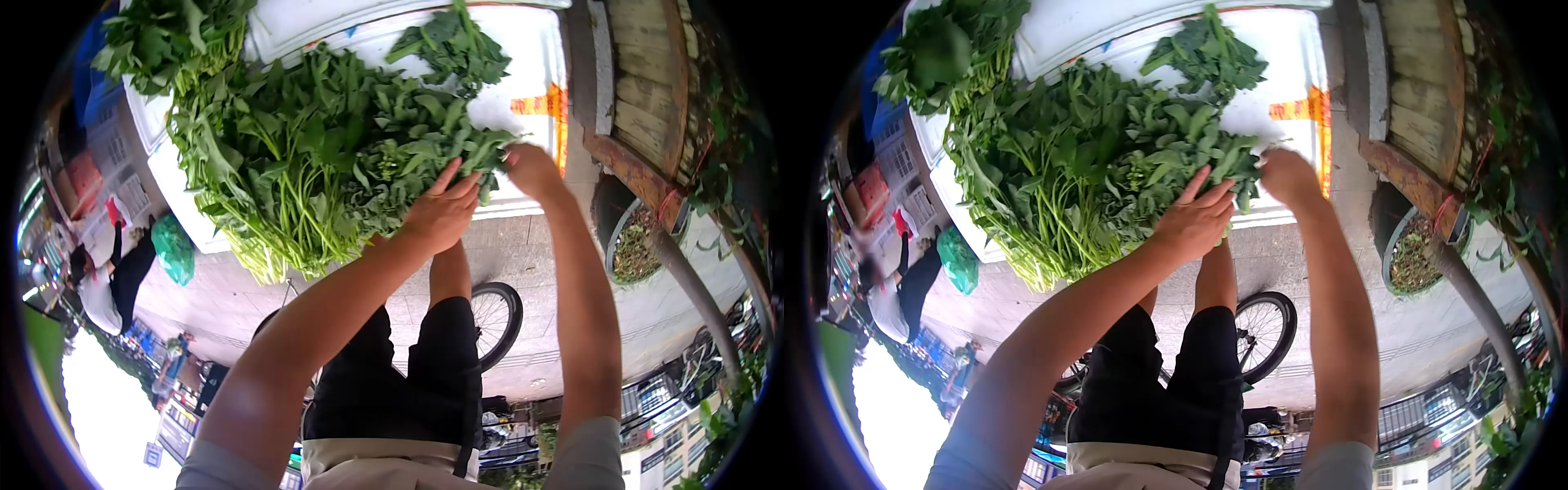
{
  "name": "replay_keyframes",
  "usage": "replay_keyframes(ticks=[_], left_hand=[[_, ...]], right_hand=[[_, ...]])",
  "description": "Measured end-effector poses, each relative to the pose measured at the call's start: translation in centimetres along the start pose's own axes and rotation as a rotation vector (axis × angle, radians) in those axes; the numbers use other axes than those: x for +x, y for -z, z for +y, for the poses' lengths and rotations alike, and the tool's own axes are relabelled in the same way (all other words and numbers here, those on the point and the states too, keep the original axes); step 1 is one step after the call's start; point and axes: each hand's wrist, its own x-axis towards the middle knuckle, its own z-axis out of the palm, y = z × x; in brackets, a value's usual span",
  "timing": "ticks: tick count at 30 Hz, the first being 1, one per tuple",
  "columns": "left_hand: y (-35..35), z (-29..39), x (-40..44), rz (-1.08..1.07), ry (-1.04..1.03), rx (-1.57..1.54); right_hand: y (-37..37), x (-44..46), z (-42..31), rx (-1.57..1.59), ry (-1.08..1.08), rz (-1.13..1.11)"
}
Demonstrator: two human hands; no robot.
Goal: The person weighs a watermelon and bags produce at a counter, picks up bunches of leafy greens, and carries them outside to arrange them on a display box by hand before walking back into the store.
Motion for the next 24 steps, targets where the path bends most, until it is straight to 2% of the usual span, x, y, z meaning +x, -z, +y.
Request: replay_keyframes(ticks=[1,3,5,7,9,10,11,13,14,15,17,19,20,21,22,24], left_hand=[[-0.2,0.1,0.3,-0.02,-0.011,0.022],[0.3,0.2,0.9,-0.079,0.027,-0.162],[2.1,0.2,0.9,-0.09,0.052,-0.414],[3.9,1.0,-1.0,0.069,0.061,-0.535],[4.8,2.6,-4.4,0.262,0.173,-0.78],[4.6,3.5,-6.3,0.256,0.267,-0.85],[4.5,4.4,-8.3,0.254,0.359,-0.919],[4.5,5.8,-12.8,0.24,0.53,-0.978],[3.9,6.7,-15.1,0.226,0.605,-0.998],[3.6,7.4,-17.3,0.185,0.656,-1.032],[3.6,9.2,-20.8,0.16,0.838,-1.09],[3.7,10.6,-23.6,0.056,0.946,-1.18],[3.8,10.8,-24.1,0.124,0.945,-1.182],[4.1,11.0,-24.4,0.193,0.942,-1.181],[5.1,10.7,-24.3,0.136,0.952,-1.215],[7.1,10.2,-23.1,0.192,0.998,-1.339]], right_hand=[[1.2,1.3,-0.1,-0.111,-0.002,0.207],[5.5,4.4,-3.2,-0.022,0.063,0.56],[9.0,7.3,-8.5,0.219,-0.088,0.526],[9.1,11.5,-12.4,0.179,-0.17,0.557],[7.7,15.0,-15.6,0.185,-0.27,0.354],[6.1,15.7,-18.1,0.153,-0.355,0.399],[4.9,16.2,-19.1,0.145,-0.341,0.387],[2.6,16.8,-20.5,-0.013,-0.538,0.534],[2.6,16.4,-21.3,0.084,-0.586,0.569],[2.2,16.4,-21.3,0.067,-0.575,0.562],[2.2,16.8,-19.8,0.56,-0.572,0.544],[3.6,15.3,-18.4,0.732,-0.473,0.658],[4.8,15.5,-15.9,0.923,-0.423,0.568],[6.5,12.6,-17.9,1.009,-0.442,0.7],[7.6,11.0,-17.5,1.177,-0.29,0.667],[9.7,5.3,-18.3,1.14,-0.065,0.604]])
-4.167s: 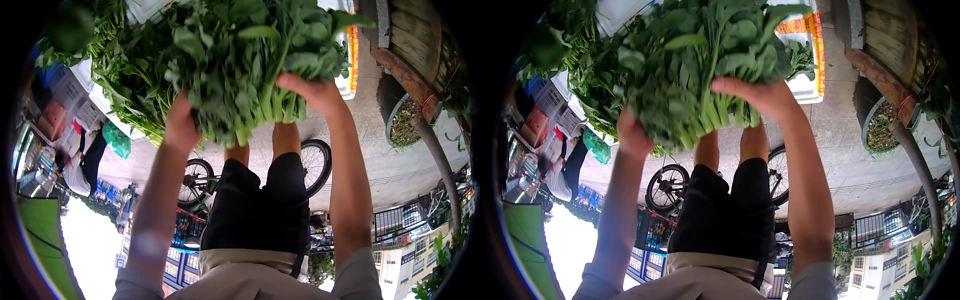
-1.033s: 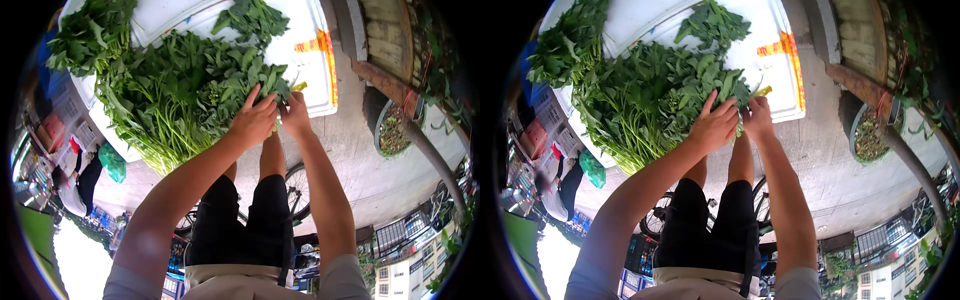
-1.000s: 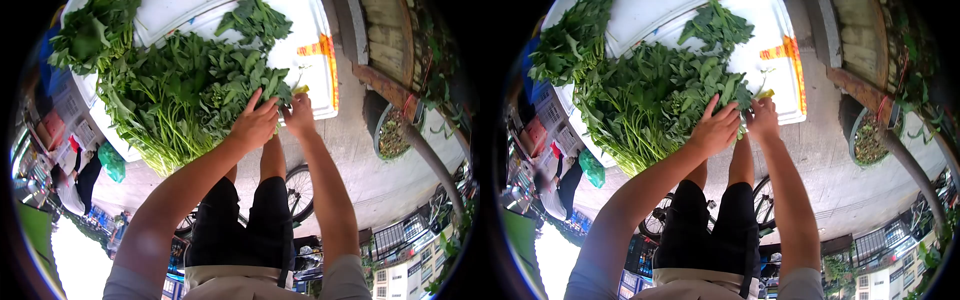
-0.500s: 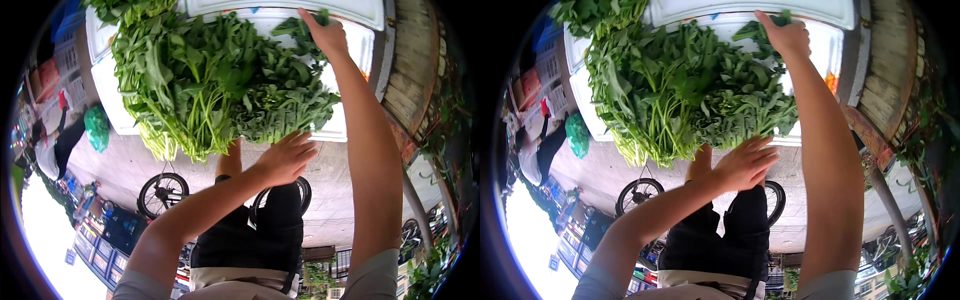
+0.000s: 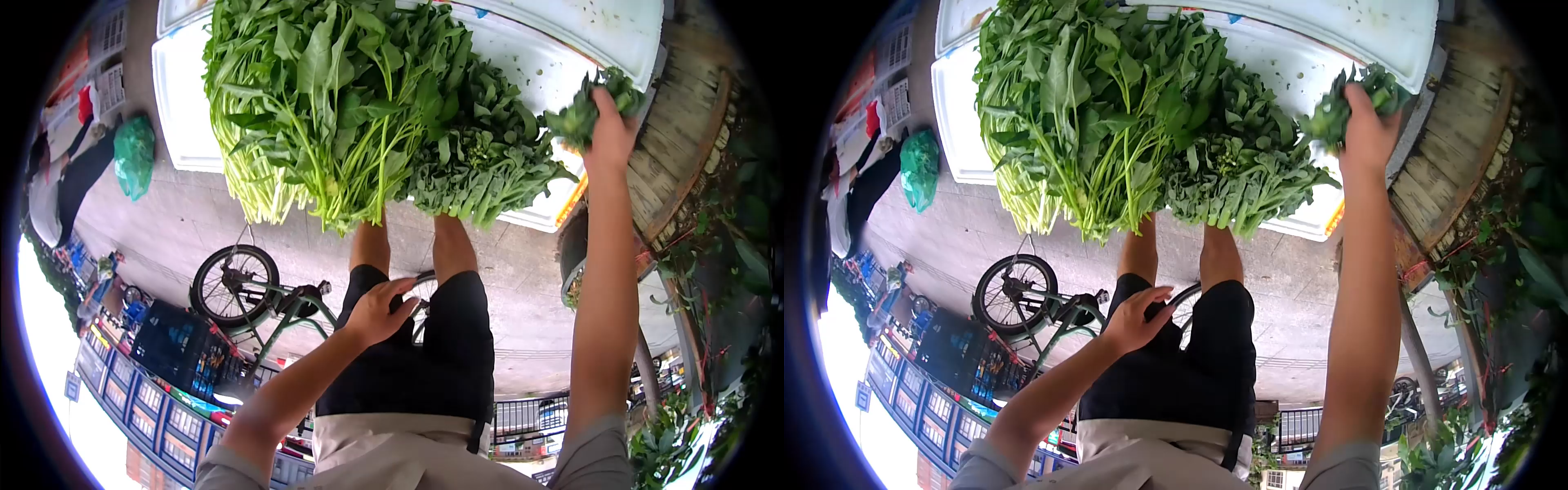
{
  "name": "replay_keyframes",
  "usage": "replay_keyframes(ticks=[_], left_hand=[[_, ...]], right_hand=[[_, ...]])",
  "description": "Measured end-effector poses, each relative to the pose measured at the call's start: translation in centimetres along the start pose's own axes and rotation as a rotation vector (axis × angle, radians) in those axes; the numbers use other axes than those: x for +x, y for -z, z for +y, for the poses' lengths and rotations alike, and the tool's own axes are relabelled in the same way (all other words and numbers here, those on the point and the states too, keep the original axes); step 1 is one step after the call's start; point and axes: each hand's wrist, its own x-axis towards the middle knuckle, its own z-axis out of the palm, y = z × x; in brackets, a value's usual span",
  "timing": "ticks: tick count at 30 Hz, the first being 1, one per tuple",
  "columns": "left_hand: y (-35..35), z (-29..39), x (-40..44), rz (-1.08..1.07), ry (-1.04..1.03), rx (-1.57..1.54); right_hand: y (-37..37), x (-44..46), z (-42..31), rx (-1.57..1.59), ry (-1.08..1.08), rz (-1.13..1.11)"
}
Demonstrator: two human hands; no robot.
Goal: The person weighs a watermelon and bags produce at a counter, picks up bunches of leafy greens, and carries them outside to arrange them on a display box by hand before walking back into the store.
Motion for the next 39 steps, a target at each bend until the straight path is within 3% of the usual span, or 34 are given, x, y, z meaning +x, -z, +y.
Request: replay_keyframes(ticks=[3,5,6,7,8,11,13,15,18,21,23,27,28,29,31,33,35,36,37,39], left_hand=[[0.1,5.2,1.9,0.062,-0.045,-0.221],[-0.6,8.5,3.8,0.094,-0.132,-0.267],[-1.1,9.4,4.6,0.096,-0.136,-0.269],[-1.6,10.1,5.4,0.008,-0.036,-0.311],[-1.7,10.5,5.9,-0.082,0.068,-0.353],[-1.7,9.3,6.7,-0.097,0.141,-0.249],[-3.2,6.2,6.6,-0.052,0.108,-0.284],[-2.4,5.0,6.5,-0.088,0.193,-0.346],[-1.9,4.3,7.2,0.0,0.126,-0.511],[-1.0,4.8,7.3,0.048,0.117,-0.708],[-0.3,4.3,6.9,0.043,0.131,-0.749],[1.6,3.3,5.8,0.113,0.287,-0.795],[1.8,2.5,5.8,0.121,0.279,-0.773],[1.9,1.8,5.9,0.129,0.268,-0.751],[1.9,1.0,6.2,0.138,0.212,-0.805],[2.0,1.7,6.9,0.098,0.128,-0.725],[1.7,2.3,8.5,0.077,0.228,-0.787],[1.6,2.6,9.6,0.056,0.239,-0.631],[1.0,3.0,10.3,0.036,0.246,-0.483],[0.2,4.1,10.8,0.119,0.116,-0.369]], right_hand=[[3.0,-9.9,-2.8,-0.238,0.134,-0.233],[5.4,-15.0,-1.8,-0.473,-0.055,-0.473],[5.5,-18.0,-1.1,-0.536,-0.094,-0.481],[5.6,-20.4,-0.3,-0.537,0.02,-0.525],[5.2,-22.5,0.2,-0.415,-0.062,-0.509],[6.1,-23.3,1.9,-0.473,-0.28,-0.433],[6.8,-21.8,3.7,-0.401,-0.127,-0.417],[7.3,-20.6,3.2,-0.533,-0.058,-0.428],[6.7,-19.4,1.7,-0.399,-0.074,-0.461],[6.9,-19.1,0.9,-0.456,0.098,-0.381],[6.9,-18.2,0.5,-0.948,1.034,-0.502],[5.8,-18.0,5.0,-1.193,1.236,-0.936],[5.6,-17.2,6.5,-1.46,1.265,-1.068],[5.1,-16.4,7.3,-1.655,1.366,-1.057],[5.2,-15.2,8.9,-1.625,1.431,-1.021],[5.0,-15.5,8.5,-1.568,1.318,-1.097],[5.6,-16.3,7.4,-1.56,1.155,-1.084],[6.0,-16.6,7.6,-1.489,1.091,-1.016],[6.7,-17.9,8.1,-1.506,1.074,-0.809],[6.9,-20.0,7.5,-1.21,0.724,-0.638]])
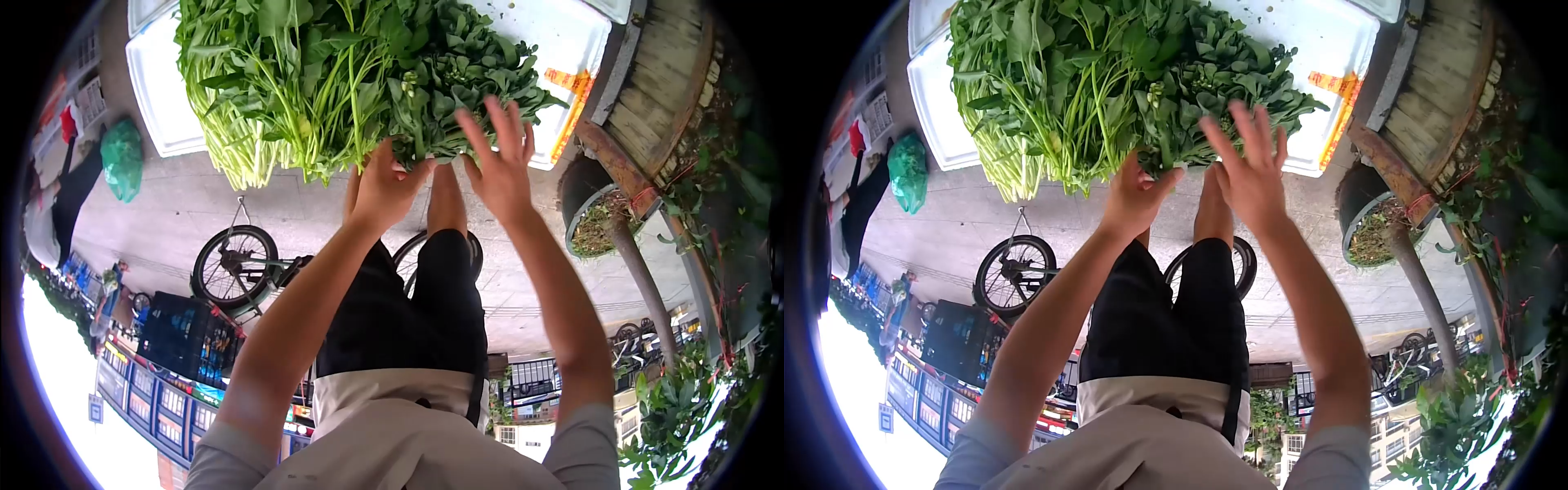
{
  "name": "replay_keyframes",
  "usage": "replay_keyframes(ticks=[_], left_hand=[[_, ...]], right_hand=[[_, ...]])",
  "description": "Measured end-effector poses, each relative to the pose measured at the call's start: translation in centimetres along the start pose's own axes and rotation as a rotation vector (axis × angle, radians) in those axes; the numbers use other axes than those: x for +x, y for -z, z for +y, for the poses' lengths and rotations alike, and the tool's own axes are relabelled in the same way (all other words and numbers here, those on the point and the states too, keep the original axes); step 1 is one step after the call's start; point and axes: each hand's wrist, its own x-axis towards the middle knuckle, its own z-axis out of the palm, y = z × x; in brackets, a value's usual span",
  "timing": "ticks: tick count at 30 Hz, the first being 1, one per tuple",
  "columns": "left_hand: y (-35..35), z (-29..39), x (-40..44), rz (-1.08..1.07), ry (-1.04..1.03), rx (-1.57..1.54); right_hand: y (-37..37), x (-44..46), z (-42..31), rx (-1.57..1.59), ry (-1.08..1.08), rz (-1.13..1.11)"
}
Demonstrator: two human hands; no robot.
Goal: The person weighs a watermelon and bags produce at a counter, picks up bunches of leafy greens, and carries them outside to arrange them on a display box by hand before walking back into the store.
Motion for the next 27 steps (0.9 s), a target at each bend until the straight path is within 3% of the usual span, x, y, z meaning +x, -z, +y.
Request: replay_keyframes(ticks=[1,2,3,4,6,8,10,12,15,19,21,24,25,26,27], left_hand=[[-0.2,0.6,0.2,0.067,-0.035,0.175],[-0.4,0.8,0.4,0.132,-0.066,0.351],[-0.7,-0.1,0.9,0.253,-0.256,0.458],[-1.1,-1.1,1.3,0.244,-0.255,0.456],[-1.5,-2.2,2.0,0.244,-0.281,0.525],[-2.1,-2.6,2.1,0.229,-0.278,0.583],[-2.7,-1.7,1.5,0.062,0.025,0.406],[-3.0,-3.4,2.1,0.113,0.028,0.289],[-1.7,-3.2,3.2,0.094,-0.143,0.603],[-1.6,-1.3,1.8,0.074,-0.126,0.595],[-1.6,-1.8,0.8,0.231,-0.197,0.718],[-2.1,-2.0,-0.2,0.315,-0.297,0.575],[-2.3,-2.1,-0.6,0.244,-0.163,0.543],[-2.8,-1.7,-0.6,0.248,-0.159,0.544],[-3.6,-1.2,-0.6,0.23,-0.132,0.478]], right_hand=[[-0.4,-0.5,-0.7,-0.003,0.001,0.0],[-1.3,-1.5,-1.2,0.124,-0.248,0.159],[-2.1,-2.2,-1.6,0.248,-0.501,0.319],[-2.9,-2.7,-1.6,0.243,-0.508,0.319],[-4.2,-2.7,-1.8,0.777,-0.911,0.023],[-6.5,-1.8,-4.0,0.865,-0.759,0.23],[-7.8,-0.1,-4.7,0.372,-0.404,0.393],[-7.8,1.5,-4.6,0.337,-0.374,0.388],[-7.7,1.6,-3.6,0.271,-0.473,0.388],[-5.1,-1.4,-2.5,0.433,-0.462,0.486],[-5.1,-2.8,-0.7,0.461,-0.568,0.49],[-8.3,-4.3,4.4,0.488,-0.802,0.489],[-8.6,-4.0,5.8,0.488,-0.881,0.413],[-9.4,-3.5,7.2,0.472,-0.905,0.416],[-8.9,-2.3,7.4,0.651,-0.874,0.452]])
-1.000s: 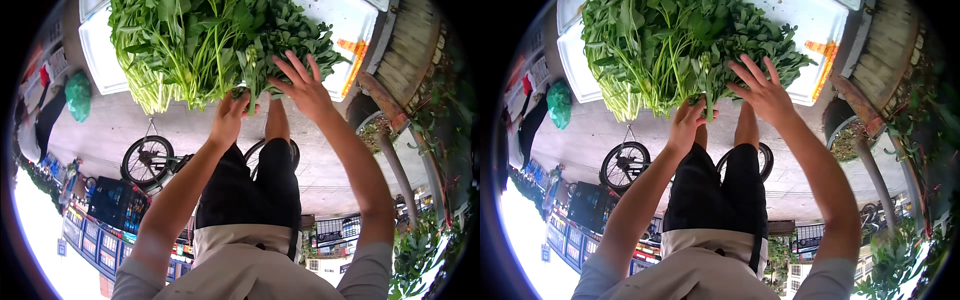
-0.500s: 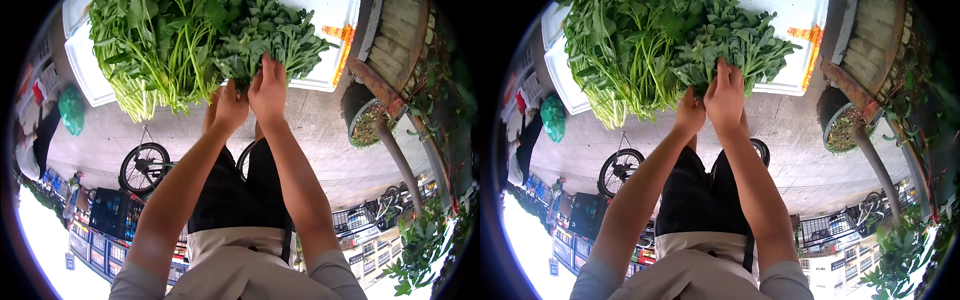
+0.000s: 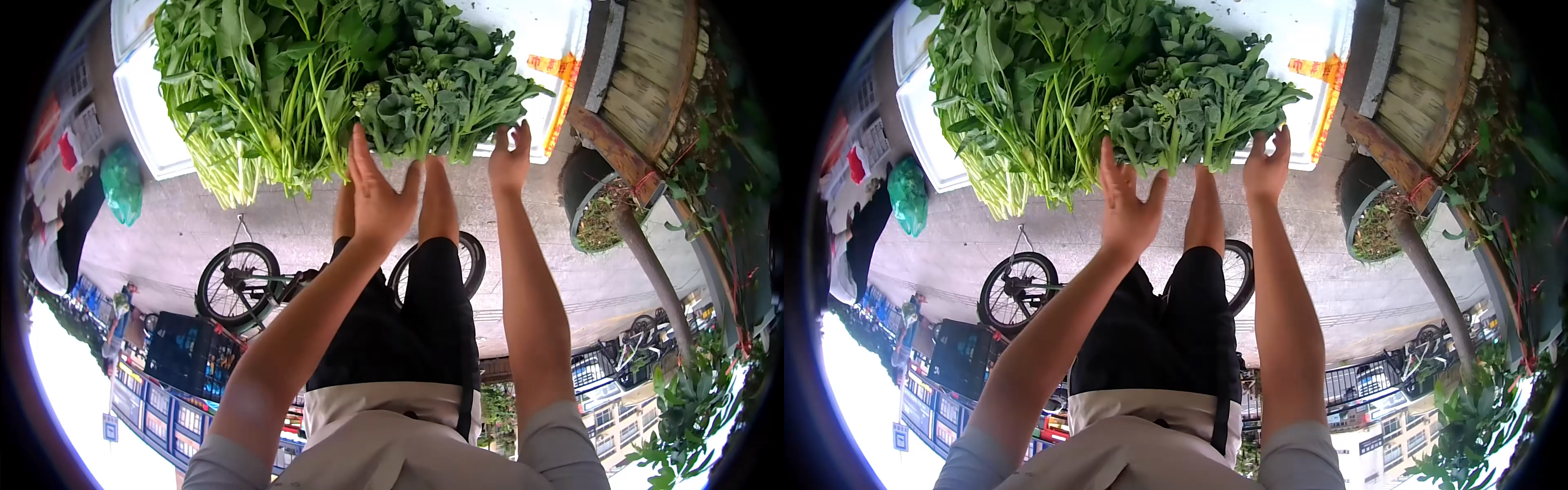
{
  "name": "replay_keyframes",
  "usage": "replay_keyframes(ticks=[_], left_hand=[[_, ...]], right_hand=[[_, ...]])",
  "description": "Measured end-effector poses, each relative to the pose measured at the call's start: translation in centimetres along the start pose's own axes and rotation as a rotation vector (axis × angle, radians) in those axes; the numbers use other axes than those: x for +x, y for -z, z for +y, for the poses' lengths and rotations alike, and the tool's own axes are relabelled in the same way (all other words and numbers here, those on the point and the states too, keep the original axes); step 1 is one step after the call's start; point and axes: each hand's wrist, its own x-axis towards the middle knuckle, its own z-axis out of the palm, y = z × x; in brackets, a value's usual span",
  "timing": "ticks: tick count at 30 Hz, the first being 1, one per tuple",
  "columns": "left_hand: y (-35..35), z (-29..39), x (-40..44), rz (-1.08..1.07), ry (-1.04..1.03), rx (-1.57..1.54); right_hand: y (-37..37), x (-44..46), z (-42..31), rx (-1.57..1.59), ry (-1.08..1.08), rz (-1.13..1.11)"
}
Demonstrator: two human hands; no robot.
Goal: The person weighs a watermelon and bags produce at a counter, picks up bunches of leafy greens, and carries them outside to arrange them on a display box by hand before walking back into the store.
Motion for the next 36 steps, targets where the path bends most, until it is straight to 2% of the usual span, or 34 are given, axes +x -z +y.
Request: replay_keyframes(ticks=[1,2,3,5,7,9,11,13,17,19,21,23,25,29,31,36], left_hand=[[-0.4,0.8,0.1,-0.018,0.027,-0.064],[-1.4,0.4,0.5,0.018,-0.077,0.011],[-2.1,0.5,1.0,0.015,-0.108,-0.019],[-3.6,1.5,2.0,0.034,-0.006,-0.158],[-3.9,2.3,2.8,0.033,0.02,-0.16],[-4.3,2.2,3.3,0.035,0.048,-0.162],[-4.1,1.6,3.1,0.057,-0.03,-0.147],[-3.1,1.2,2.8,0.05,-0.051,-0.118],[-0.3,1.7,1.7,-0.064,-0.042,-0.162],[0.6,1.5,1.2,-0.081,-0.077,-0.068],[0.4,0.6,0.0,-0.058,-0.092,-0.073],[-0.1,-0.5,-0.6,-0.03,-0.1,-0.079],[-1.3,-0.9,-1.1,-0.04,-0.095,-0.136],[-2.4,-0.4,0.3,-0.018,-0.089,-0.214],[-2.5,-1.0,0.5,-0.018,-0.048,-0.246],[-1.7,-2.5,0.7,0.003,-0.14,-0.244]], right_hand=[[-0.4,0.9,-1.0,0.172,-0.012,-0.044],[-1.5,1.5,-0.9,0.175,-0.008,-0.05],[-2.7,1.9,-0.6,0.187,-0.113,-0.034],[-4.0,1.8,-0.6,0.177,-0.269,-0.012],[-3.5,0.2,-2.4,0.475,-0.425,-0.122],[-4.3,-0.7,-3.4,0.574,-0.407,-0.147],[-5.0,-0.3,-3.5,0.672,-0.394,-0.179],[-6.4,0.4,-3.2,0.457,-0.441,-0.035],[-4.7,0.9,-4.1,0.135,-0.526,-0.017],[-4.4,0.7,-2.8,0.222,-0.453,0.063],[-4.0,1.4,-1.1,0.542,-0.362,0.185],[-3.7,1.8,-1.0,0.71,-0.391,0.109],[-3.5,2.0,-1.1,0.682,-0.441,-0.054],[-3.3,1.5,-1.4,0.545,-0.526,-0.006],[-1.5,2.9,0.5,0.487,-0.498,-0.253],[-1.2,3.4,-0.6,0.508,-0.532,-0.354]])
